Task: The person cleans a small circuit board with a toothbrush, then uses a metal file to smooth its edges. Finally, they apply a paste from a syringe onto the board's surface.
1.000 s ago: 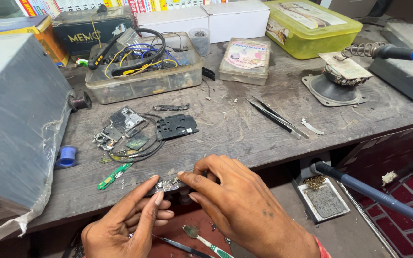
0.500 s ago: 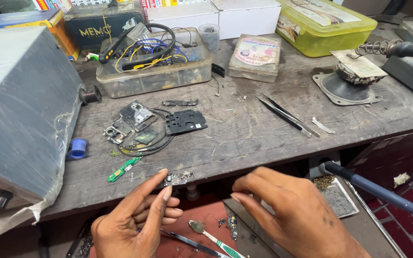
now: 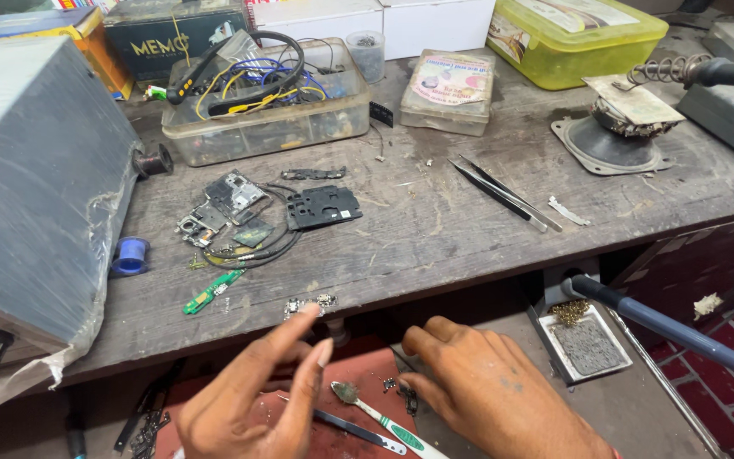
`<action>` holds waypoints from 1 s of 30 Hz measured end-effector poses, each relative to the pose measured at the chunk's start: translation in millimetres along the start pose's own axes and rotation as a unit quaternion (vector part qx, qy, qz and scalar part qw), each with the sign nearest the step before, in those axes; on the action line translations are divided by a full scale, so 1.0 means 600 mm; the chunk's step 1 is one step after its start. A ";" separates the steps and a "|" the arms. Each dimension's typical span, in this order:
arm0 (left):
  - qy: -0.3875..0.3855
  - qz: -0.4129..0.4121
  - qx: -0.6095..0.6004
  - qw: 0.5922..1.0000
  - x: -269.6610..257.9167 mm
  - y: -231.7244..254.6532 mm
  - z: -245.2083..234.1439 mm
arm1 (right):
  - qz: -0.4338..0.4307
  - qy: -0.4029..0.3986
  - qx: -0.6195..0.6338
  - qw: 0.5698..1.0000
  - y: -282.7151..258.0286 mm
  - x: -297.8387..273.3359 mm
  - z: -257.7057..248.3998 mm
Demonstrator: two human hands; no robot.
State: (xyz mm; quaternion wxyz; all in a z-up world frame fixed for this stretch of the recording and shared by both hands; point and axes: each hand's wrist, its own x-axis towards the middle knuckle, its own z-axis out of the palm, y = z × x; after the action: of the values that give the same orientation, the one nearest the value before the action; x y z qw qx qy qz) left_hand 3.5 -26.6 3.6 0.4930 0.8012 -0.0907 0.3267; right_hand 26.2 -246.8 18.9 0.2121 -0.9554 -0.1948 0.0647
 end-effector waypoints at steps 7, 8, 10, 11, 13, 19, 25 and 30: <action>-0.115 0.001 -0.031 0.993 -0.020 -0.002 0.027 | 0.021 -0.023 -0.010 0.999 -0.014 -0.005 -0.009; -0.131 -0.008 -0.033 0.991 -0.021 -0.004 0.031 | 0.017 -0.022 -0.009 1.000 -0.014 -0.007 -0.010; -0.156 -0.013 -0.032 0.987 -0.022 -0.007 0.038 | 0.000 -0.007 -0.007 1.000 -0.013 -0.010 -0.011; -0.164 -0.012 -0.030 0.986 -0.023 -0.008 0.043 | -0.013 0.006 -0.007 1.000 -0.011 -0.011 -0.010; -0.181 -0.024 -0.023 0.983 -0.025 -0.008 0.051 | -0.017 0.014 -0.001 1.000 -0.008 -0.017 -0.008; -0.201 0.018 0.015 0.979 -0.036 -0.012 0.069 | -0.025 0.030 0.001 0.999 -0.005 -0.025 -0.007; -0.220 0.013 0.029 0.975 -0.051 -0.011 0.079 | -0.019 0.035 -0.005 0.999 0.001 -0.036 -0.003; -0.264 -0.055 -0.020 0.963 -0.062 -0.007 0.084 | -0.028 0.055 -0.005 0.998 0.004 -0.046 0.002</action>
State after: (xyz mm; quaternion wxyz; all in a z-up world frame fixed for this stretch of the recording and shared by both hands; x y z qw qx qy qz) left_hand -1.0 -73.7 -37.4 0.4846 0.8528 -0.1802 0.0742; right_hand 1.3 -259.0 17.8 0.2193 -0.9527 -0.2102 0.0052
